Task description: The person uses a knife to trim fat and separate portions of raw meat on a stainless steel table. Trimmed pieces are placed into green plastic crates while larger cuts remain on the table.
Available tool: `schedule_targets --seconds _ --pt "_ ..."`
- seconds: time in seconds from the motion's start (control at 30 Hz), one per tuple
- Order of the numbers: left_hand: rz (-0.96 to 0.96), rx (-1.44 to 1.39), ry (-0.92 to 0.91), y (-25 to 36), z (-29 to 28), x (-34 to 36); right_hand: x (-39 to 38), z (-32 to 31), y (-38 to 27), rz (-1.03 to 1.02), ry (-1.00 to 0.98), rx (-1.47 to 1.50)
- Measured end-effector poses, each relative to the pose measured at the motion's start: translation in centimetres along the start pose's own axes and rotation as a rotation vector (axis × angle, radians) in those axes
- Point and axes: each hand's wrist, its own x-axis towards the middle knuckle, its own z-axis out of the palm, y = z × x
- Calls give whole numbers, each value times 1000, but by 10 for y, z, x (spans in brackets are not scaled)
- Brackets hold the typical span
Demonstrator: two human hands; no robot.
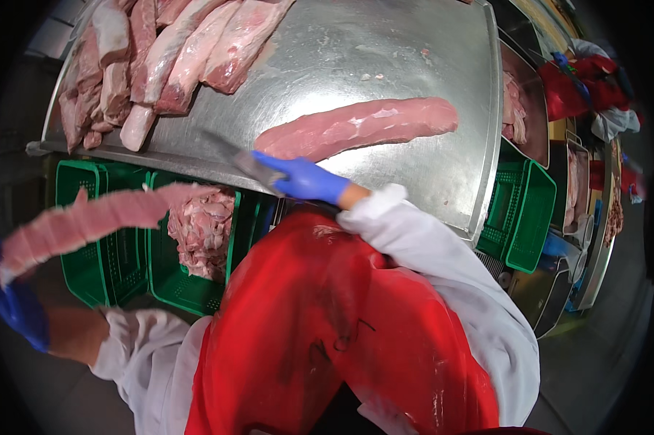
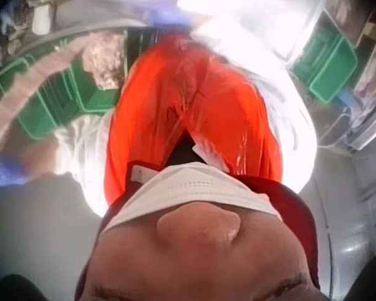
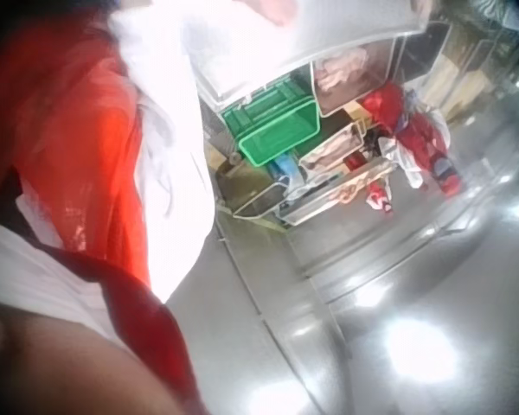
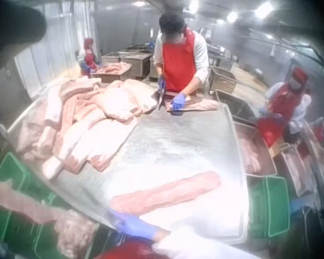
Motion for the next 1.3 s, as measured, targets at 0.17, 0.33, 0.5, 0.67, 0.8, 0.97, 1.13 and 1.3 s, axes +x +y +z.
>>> schedule_targets --seconds 0.17,0.33,0.5,0.67,0.8,0.97,1.13,1.3 --pt "-713 221 -354 -27 63 -85 -136 -93 93 361 696 264" --pt "-396 803 -828 -102 191 -153 -154 -155 114 430 908 259" --pt "-41 162 -783 -34 439 -94 -127 -156 186 537 960 -27" --pt "-186 37 -1139 29 572 -82 -121 -150 183 484 1004 -437" --pt "82 -12 -922 81 565 -127 -129 -160 165 655 1014 -391" --pt "63 -194 -1087 80 579 -127 -146 -176 174 726 1009 -541" --pt "-339 -519 -1072 69 637 -99 -147 -175 170 821 1017 -492" --pt "-97 -460 -1056 50 674 -92 -146 -168 163 850 1021 -446"
